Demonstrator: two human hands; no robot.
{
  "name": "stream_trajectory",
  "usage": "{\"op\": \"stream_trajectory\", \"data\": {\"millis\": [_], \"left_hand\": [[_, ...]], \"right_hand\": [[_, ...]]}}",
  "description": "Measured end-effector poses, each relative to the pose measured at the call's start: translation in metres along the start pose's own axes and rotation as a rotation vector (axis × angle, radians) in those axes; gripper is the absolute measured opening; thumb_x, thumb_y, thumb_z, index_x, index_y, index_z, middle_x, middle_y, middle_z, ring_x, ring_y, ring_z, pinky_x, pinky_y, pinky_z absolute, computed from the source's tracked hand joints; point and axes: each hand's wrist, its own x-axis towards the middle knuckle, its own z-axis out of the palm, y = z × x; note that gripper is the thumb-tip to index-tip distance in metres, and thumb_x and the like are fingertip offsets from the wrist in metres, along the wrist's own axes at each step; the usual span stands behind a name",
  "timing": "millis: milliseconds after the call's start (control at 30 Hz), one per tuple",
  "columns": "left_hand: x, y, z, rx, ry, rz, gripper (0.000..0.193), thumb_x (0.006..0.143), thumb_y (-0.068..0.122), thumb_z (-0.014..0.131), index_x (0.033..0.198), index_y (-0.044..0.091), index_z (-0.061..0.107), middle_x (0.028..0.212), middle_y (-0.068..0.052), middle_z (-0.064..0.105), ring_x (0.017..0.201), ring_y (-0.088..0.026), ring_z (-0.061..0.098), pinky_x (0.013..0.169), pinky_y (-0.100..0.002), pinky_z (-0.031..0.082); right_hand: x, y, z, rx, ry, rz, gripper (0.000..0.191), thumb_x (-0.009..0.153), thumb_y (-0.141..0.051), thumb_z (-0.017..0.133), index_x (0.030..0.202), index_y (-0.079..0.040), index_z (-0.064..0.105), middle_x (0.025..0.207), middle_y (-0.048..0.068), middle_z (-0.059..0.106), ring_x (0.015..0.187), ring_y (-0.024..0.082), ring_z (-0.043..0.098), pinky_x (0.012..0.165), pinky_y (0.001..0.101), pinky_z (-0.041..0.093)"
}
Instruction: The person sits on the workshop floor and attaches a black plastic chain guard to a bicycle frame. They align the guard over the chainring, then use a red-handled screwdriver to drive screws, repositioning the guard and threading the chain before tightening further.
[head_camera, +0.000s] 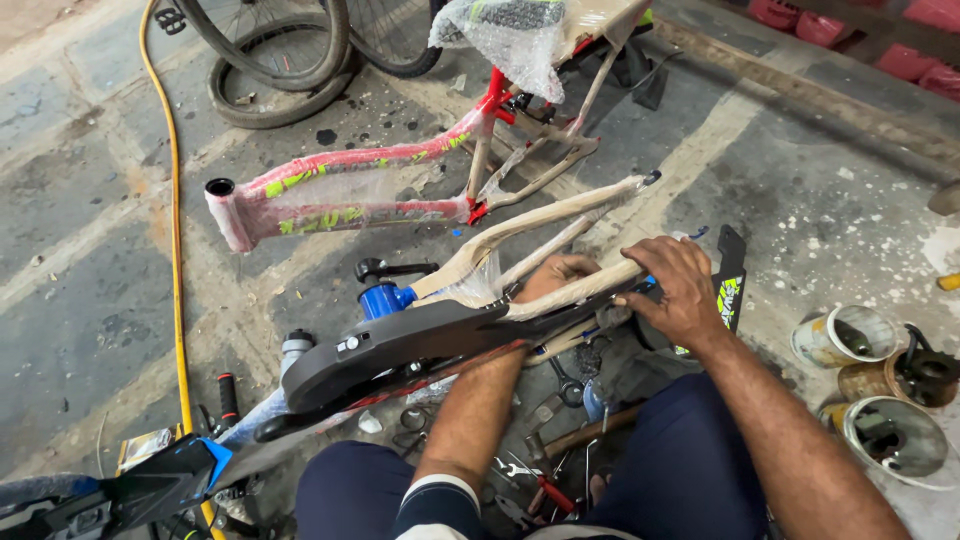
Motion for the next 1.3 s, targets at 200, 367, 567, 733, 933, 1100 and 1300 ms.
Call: {"op": "stream_trajectory", "data": {"millis": [200, 367, 567, 733, 933, 1100, 1300], "left_hand": [[-0.003, 0.009, 0.009, 0.122, 0.032, -0.024, 0.024, 0.091, 0.012, 0.078, 0.110, -0.002, 0.073, 0.098, -0.009, 0.075, 0.089, -0.013, 0.070, 0.080, -0.028, 0.058], [-0.008, 0.018, 0.014, 0.110, -0.056, 0.072, 0.023, 0.094, 0.015, 0.078, 0.110, 0.000, 0.073, 0.102, -0.006, 0.074, 0.093, -0.013, 0.068, 0.084, -0.028, 0.055], [-0.005, 0.035, 0.022, 0.644, 0.048, -0.001, 0.030, 0.087, 0.018, 0.080, 0.111, 0.001, 0.074, 0.098, -0.004, 0.075, 0.089, -0.010, 0.066, 0.081, -0.028, 0.054], [-0.006, 0.032, 0.031, 0.281, 0.064, -0.056, 0.032, 0.086, 0.017, 0.082, 0.112, 0.001, 0.074, 0.099, -0.006, 0.074, 0.090, -0.012, 0.067, 0.080, -0.029, 0.055], [0.001, 0.010, 0.016, -0.013, 0.042, -0.056, 0.029, 0.089, 0.016, 0.080, 0.113, 0.001, 0.074, 0.100, -0.007, 0.076, 0.088, -0.014, 0.069, 0.079, -0.030, 0.056], [-0.001, 0.010, 0.014, 0.063, -0.004, 0.056, 0.027, 0.094, 0.015, 0.080, 0.114, 0.000, 0.072, 0.103, -0.006, 0.074, 0.093, -0.014, 0.068, 0.084, -0.030, 0.057], [-0.008, 0.035, 0.029, 0.164, 0.034, -0.058, 0.022, 0.094, 0.014, 0.077, 0.110, 0.000, 0.076, 0.096, -0.004, 0.075, 0.086, -0.010, 0.066, 0.078, -0.028, 0.055]], "right_hand": [[-0.001, -0.002, 0.000, -0.032, -0.001, 0.010, 0.067, 0.077, -0.042, 0.080, 0.135, -0.013, 0.062, 0.133, 0.010, 0.063, 0.133, 0.034, 0.053, 0.119, 0.0552, 0.030], [0.000, -0.002, -0.001, -0.015, 0.002, 0.014, 0.068, 0.077, -0.040, 0.081, 0.135, -0.013, 0.061, 0.132, 0.010, 0.063, 0.133, 0.034, 0.053, 0.119, 0.0551, 0.031], [0.000, -0.002, 0.000, -0.012, 0.006, -0.006, 0.068, 0.077, -0.039, 0.081, 0.136, -0.013, 0.061, 0.133, 0.011, 0.062, 0.133, 0.034, 0.053, 0.118, 0.0557, 0.031], [0.000, 0.002, 0.000, 0.011, 0.013, -0.021, 0.063, 0.085, -0.045, 0.075, 0.137, -0.014, 0.060, 0.134, 0.011, 0.062, 0.133, 0.035, 0.054, 0.119, 0.0565, 0.031], [-0.006, 0.011, 0.003, 0.008, 0.029, -0.068, 0.064, 0.091, -0.047, 0.075, 0.141, -0.011, 0.059, 0.137, 0.014, 0.061, 0.135, 0.038, 0.052, 0.120, 0.0596, 0.031], [-0.008, 0.014, 0.004, 0.018, 0.028, -0.045, 0.064, 0.088, -0.041, 0.081, 0.140, -0.011, 0.060, 0.136, 0.013, 0.062, 0.135, 0.038, 0.054, 0.122, 0.0600, 0.031], [-0.006, 0.011, 0.002, 0.009, 0.012, -0.037, 0.065, 0.086, -0.041, 0.082, 0.140, -0.011, 0.062, 0.136, 0.013, 0.063, 0.134, 0.036, 0.055, 0.122, 0.0598, 0.030]]}}
